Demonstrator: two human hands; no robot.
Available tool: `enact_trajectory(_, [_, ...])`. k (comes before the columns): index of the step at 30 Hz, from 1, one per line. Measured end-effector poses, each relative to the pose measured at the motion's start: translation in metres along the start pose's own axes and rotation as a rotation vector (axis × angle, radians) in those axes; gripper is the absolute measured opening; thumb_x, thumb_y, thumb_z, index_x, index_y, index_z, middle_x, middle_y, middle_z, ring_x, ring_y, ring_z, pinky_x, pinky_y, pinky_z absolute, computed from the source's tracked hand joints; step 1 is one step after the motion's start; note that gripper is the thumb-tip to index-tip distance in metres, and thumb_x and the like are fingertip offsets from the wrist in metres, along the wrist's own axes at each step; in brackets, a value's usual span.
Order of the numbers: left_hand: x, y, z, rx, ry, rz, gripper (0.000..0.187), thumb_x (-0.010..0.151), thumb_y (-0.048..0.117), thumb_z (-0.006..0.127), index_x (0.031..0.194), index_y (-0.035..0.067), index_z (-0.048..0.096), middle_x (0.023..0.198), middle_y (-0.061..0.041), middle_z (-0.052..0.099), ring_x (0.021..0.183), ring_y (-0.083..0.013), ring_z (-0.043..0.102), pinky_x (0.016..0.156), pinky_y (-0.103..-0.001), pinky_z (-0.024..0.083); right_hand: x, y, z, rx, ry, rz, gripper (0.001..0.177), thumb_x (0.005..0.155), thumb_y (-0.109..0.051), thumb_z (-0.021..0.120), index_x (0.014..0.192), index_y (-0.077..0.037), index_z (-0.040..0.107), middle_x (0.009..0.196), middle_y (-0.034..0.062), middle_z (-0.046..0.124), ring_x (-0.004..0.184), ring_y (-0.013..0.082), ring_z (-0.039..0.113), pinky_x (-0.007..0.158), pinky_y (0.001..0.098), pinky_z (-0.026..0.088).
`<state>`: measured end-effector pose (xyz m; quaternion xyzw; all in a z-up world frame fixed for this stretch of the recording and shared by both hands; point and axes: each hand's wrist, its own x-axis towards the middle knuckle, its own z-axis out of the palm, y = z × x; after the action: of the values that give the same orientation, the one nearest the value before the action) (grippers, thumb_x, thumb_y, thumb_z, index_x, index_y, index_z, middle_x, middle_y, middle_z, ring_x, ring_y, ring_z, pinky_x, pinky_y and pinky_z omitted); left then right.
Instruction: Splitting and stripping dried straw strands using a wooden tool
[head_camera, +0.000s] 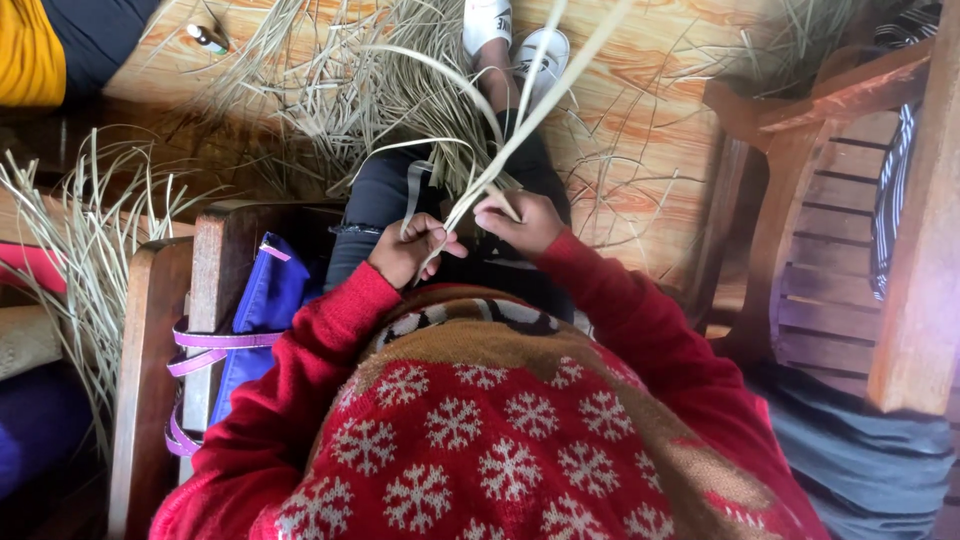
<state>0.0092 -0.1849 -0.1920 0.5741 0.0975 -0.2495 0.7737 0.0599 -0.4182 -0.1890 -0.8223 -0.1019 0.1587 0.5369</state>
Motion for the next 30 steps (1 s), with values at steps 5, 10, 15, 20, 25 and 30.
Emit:
enact_trajectory(5, [-0.004,0.008,0.006,0.100,0.007,-0.041,0.015,0.098,0.008,0.060,0.093,-0.004,0.068,0.086,-0.025,0.075,0.042,-0.0114,0.057,0.034,-0.021,0.049,0.000,0.007,0.001,0.340,0.120,-0.106,0.025,0.080,-0.015,0.088,0.098,-0.004,0.076,0.079,0.0145,0.070,0.071,0.0223,0.066,0.069,0.0396,0.057])
enact_trajectory(10, [0.003,-0.005,0.001,0.064,0.004,-0.053,0.011,0.097,0.006,0.061,0.096,-0.003,0.066,0.086,-0.025,0.075,0.041,-0.0111,0.056,0.034,-0.020,0.047,0.001,0.009,-0.004,0.702,0.136,0.030,0.017,0.087,0.000,0.079,0.098,0.003,0.066,0.056,0.0130,0.058,0.042,0.0135,0.052,0.040,0.0275,0.045])
enact_trajectory(15, [0.007,-0.006,-0.002,-0.093,0.052,0.001,0.007,0.099,0.005,0.058,0.104,0.001,0.062,0.089,-0.026,0.074,0.040,-0.0082,0.054,0.034,-0.017,0.043,0.006,0.008,-0.007,0.718,0.372,0.278,0.016,0.086,-0.011,0.079,0.090,0.001,0.069,0.057,0.0122,0.057,0.041,0.0108,0.050,0.038,0.0257,0.043])
enact_trajectory(20, [0.010,0.001,-0.003,-0.200,0.198,0.119,0.007,0.101,0.007,0.059,0.105,0.001,0.059,0.093,-0.029,0.074,0.040,-0.0089,0.052,0.035,-0.018,0.042,0.014,-0.013,-0.035,0.874,0.666,0.320,0.012,0.086,-0.005,0.075,0.083,-0.003,0.064,0.053,0.0077,0.054,0.040,0.0109,0.050,0.040,0.0248,0.046])
enact_trajectory(25, [0.014,-0.007,-0.014,-0.151,0.331,0.121,0.004,0.100,0.003,0.057,0.103,0.000,0.058,0.085,-0.027,0.073,0.039,-0.0107,0.049,0.035,-0.020,0.040,0.009,-0.013,-0.086,0.708,0.840,0.337,0.014,0.088,-0.015,0.075,0.096,-0.011,0.065,0.068,0.0031,0.061,0.052,0.0108,0.055,0.051,0.0266,0.054])
enact_trajectory(30, [0.010,-0.007,-0.018,-0.135,0.399,0.102,0.008,0.096,0.000,0.059,0.104,0.000,0.059,0.078,-0.026,0.071,0.038,-0.0139,0.049,0.034,-0.022,0.039,0.023,0.023,-0.090,0.713,1.007,0.440,0.025,0.089,-0.013,0.073,0.111,-0.011,0.062,0.076,0.0111,0.071,0.051,0.0161,0.063,0.045,0.0310,0.060])
